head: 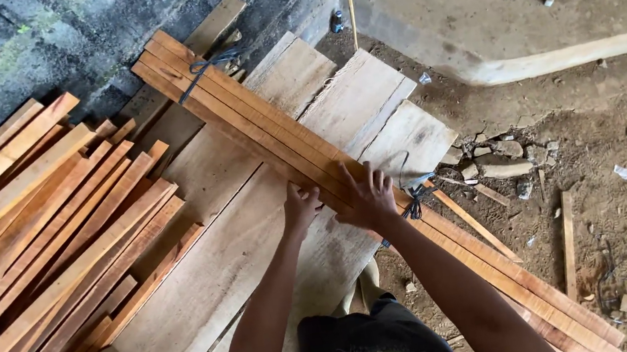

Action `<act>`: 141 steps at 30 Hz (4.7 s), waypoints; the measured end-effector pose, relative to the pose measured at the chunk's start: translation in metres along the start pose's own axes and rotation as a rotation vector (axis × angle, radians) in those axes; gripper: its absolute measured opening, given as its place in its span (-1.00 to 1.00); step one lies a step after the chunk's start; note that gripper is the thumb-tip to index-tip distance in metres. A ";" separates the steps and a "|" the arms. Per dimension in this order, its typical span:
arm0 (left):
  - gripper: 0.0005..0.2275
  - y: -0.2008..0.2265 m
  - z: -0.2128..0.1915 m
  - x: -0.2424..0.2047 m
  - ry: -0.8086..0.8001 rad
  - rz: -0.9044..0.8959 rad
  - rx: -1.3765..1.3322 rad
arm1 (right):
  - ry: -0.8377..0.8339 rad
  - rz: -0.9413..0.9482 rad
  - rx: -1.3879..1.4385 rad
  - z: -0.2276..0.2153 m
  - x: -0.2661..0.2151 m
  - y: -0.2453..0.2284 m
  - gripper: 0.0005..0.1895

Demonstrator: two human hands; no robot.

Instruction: Organizing and arranging thin wooden strips into a jig on a workbench.

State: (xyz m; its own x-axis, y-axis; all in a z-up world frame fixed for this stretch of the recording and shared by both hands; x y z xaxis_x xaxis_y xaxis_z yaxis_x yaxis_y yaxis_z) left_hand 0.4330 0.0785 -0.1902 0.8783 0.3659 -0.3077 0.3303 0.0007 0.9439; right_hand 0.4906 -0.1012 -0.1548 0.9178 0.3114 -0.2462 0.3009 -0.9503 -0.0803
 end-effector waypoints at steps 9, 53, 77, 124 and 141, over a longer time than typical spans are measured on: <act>-0.46 -0.050 -0.011 0.044 -0.014 0.191 0.430 | 0.031 0.003 -0.088 -0.001 0.005 -0.003 0.53; -0.51 0.020 -0.133 -0.362 0.051 0.797 0.683 | 0.176 -0.210 0.503 -0.063 -0.331 -0.082 -0.13; -0.49 -0.150 -0.384 -0.726 0.629 0.300 0.693 | 0.109 -0.739 0.488 0.033 -0.493 -0.359 -0.13; -0.47 -0.230 -0.765 -0.650 0.571 0.229 0.702 | 0.063 -0.665 0.521 0.069 -0.403 -0.689 -0.22; -0.66 -0.172 -1.002 -0.426 0.608 0.710 1.115 | 0.282 -0.930 0.510 0.036 -0.171 -0.880 -0.51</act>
State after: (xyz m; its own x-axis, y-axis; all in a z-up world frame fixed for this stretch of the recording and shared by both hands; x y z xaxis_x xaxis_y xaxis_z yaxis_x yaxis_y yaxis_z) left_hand -0.3448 0.8552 -0.1010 0.7824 0.3115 0.5393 0.2375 -0.9497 0.2040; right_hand 0.0594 0.6819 -0.0769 0.4340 0.8335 0.3420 0.8232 -0.2126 -0.5264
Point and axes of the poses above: each hand's wrist, its own x-axis towards the middle knuckle, its own z-axis out of the palm, y = z × x, the point moved 2 cm from there along x, towards the middle knuckle, and after that the axes turned 13 degrees about z, right-handed, at the moved point
